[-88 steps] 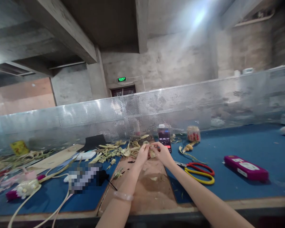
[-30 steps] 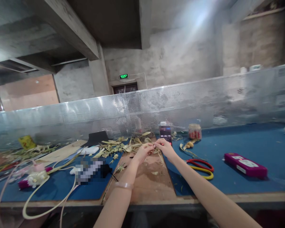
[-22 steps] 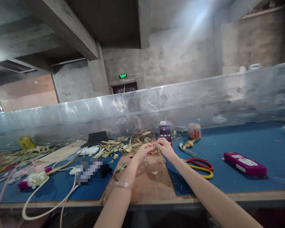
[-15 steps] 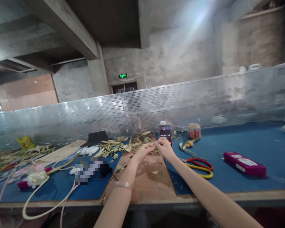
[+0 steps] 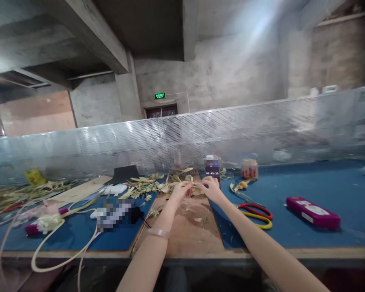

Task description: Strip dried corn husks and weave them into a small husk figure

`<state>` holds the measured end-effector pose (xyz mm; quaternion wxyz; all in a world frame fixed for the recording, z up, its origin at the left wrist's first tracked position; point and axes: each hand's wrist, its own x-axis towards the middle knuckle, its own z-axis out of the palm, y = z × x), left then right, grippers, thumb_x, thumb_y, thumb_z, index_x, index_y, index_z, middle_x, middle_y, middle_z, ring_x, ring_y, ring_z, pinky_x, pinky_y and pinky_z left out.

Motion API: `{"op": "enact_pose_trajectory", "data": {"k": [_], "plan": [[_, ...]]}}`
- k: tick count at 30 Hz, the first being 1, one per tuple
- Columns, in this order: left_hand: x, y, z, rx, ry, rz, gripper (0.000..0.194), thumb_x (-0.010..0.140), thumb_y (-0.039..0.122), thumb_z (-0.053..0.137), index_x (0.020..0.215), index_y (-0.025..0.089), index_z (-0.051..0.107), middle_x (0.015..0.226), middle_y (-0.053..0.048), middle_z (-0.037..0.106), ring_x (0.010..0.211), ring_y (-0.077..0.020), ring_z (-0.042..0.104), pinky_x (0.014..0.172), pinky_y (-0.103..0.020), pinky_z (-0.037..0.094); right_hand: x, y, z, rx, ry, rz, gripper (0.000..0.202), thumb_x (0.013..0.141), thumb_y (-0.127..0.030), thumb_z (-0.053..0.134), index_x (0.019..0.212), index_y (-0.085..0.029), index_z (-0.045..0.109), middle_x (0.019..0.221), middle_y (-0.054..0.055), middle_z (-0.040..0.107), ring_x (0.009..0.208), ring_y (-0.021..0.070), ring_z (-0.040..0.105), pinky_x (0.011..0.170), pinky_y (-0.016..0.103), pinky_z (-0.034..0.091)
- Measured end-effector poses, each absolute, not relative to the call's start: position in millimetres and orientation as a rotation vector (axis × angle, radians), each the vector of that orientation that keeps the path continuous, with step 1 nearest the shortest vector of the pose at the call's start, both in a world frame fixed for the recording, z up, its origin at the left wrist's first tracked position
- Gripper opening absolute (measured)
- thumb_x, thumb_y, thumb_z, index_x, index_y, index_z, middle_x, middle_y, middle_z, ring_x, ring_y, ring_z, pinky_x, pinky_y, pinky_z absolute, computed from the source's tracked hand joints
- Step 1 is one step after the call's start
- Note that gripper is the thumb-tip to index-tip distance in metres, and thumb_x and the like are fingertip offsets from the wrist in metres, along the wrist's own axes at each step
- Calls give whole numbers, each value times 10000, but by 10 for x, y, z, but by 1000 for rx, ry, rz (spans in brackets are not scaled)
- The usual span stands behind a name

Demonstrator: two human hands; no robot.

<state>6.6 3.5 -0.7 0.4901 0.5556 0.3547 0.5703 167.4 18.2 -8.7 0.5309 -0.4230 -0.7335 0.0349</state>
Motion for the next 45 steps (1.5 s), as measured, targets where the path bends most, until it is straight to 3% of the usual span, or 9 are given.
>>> {"op": "enact_pose_trajectory", "data": {"k": [7, 16, 24, 36, 45], "plan": [[59, 50, -18, 1356, 837, 1381, 301, 571, 346, 730, 759, 129, 638, 637, -27, 647, 603, -125, 579, 617, -247, 415, 1682, 129, -90, -981, -1880, -1, 212, 773, -347, 534, 667, -229, 675, 925, 45, 574, 884, 209, 455, 776, 346, 320], [83, -1, -5, 1332, 783, 1300, 311, 557, 297, 750, 798, 134, 638, 727, -37, 664, 699, -131, 597, 670, -247, 406, 1685, 111, -75, -949, -1835, -81, 149, 720, -210, 542, 594, -192, 619, 916, 46, 567, 874, 207, 432, 753, 337, 324], [130, -33, 18, 1396, 836, 1363, 262, 552, 282, 738, 731, 123, 630, 670, -23, 632, 629, -113, 568, 592, -219, 378, 1663, 70, -51, -894, -1824, -289, 156, 695, -173, 533, 548, -175, 585, 978, 61, 535, 911, 222, 392, 742, 349, 305], [105, 46, -10, 1475, 879, 1337, 311, 541, 343, 733, 734, 121, 633, 630, -22, 620, 602, -117, 563, 603, -233, 378, 1698, 57, -22, -956, -1753, -362, 172, 684, -193, 554, 519, -183, 603, 988, 44, 566, 932, 229, 390, 769, 370, 269], [141, 18, -50, 1603, 918, 1277, 323, 551, 349, 724, 765, 122, 637, 646, -39, 660, 638, -150, 600, 686, -273, 420, 1753, 154, -15, -1021, -1658, -138, 258, 770, -417, 533, 640, -263, 693, 993, 35, 579, 975, 248, 397, 808, 386, 270]]}}
